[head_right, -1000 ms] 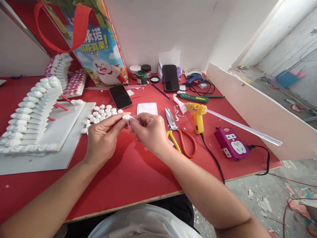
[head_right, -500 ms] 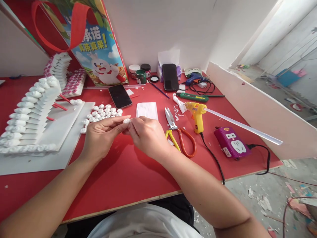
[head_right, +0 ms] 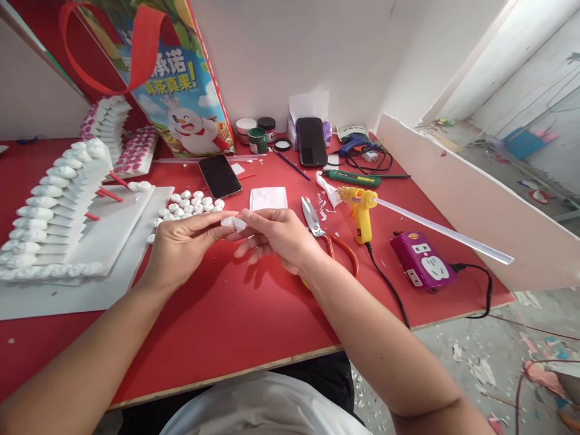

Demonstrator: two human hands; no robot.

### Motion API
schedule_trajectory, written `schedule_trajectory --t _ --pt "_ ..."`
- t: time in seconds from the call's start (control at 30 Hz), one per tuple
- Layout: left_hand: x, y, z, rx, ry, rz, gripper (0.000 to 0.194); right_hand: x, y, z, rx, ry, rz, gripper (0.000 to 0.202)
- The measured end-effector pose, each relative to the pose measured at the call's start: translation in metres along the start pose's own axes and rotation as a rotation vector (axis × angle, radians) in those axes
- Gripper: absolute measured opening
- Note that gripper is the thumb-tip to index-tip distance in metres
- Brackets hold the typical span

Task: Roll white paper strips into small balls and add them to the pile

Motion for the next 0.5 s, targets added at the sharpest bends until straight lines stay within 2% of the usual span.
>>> schedule_trajectory --t 0.13,0.3,0.4,0.5 --pt "0.008 -0.006 0.000 -0.059 -0.038 -0.013 0.023 0.001 0.007 -0.001 0.027 0.009 -0.018 0.038" --pt "0.013 -0.005 0.000 -0.068 -0.060 -0.038 0.022 0.002 0.005 -0.002 0.014 0.010 0.008 0.039" --pt "0.012 -0.005 0.000 -0.070 -0.066 -0.048 0.022 -0.007 0.003 -0.001 0.028 0.074 0.106 0.038" --pt "0.010 -0.004 0.000 -0.058 -0.057 -0.039 0.024 -0.016 0.003 0.003 0.096 0.131 0.303 0.032"
Point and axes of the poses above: each hand's wrist, its own z-axis away from the middle knuckle, its own y-axis out of the back of the hand, x = y × z, the point moved 10 cm from there along -z, towards the middle knuckle, and after that the axes turned 10 degrees about -x, right-handed, at the moved point
